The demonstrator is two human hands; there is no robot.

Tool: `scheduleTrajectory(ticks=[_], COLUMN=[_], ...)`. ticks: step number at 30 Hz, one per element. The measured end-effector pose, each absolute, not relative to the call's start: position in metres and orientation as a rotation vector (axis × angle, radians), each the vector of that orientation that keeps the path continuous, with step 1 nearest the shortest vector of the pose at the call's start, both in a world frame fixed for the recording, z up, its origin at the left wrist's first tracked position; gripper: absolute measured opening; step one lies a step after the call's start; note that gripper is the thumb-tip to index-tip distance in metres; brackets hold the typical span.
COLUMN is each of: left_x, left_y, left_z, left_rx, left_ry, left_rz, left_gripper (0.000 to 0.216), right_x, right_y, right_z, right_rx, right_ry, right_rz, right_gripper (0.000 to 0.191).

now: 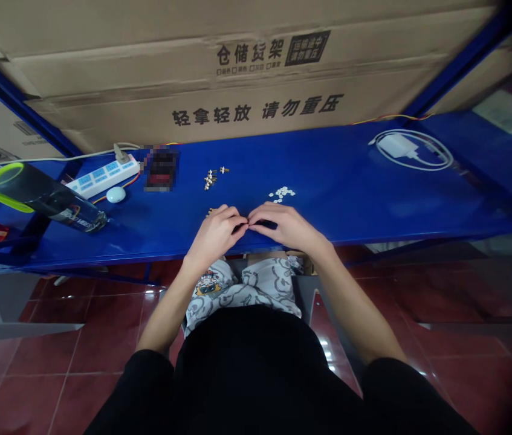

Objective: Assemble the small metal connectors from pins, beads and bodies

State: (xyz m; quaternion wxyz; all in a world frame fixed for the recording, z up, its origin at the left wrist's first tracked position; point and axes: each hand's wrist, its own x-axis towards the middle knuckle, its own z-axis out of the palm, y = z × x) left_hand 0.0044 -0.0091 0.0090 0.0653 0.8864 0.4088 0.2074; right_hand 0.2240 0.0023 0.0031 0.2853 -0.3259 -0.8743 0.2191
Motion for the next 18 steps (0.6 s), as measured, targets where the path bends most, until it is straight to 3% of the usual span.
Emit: scheduleTrajectory(ticks=[18], left_x=[0.005], left_y=[-0.008], left_z=[0.009], left_rx=[2.617], left_ry=[1.230], left_rz=[0.719], left_gripper=[0.015], right_x=[0.247], right_y=[0.009], right_z=[0.007], right_rx=[-1.052], right_ry=[-2.318], right_rz=[0.351], right_gripper=[0.017])
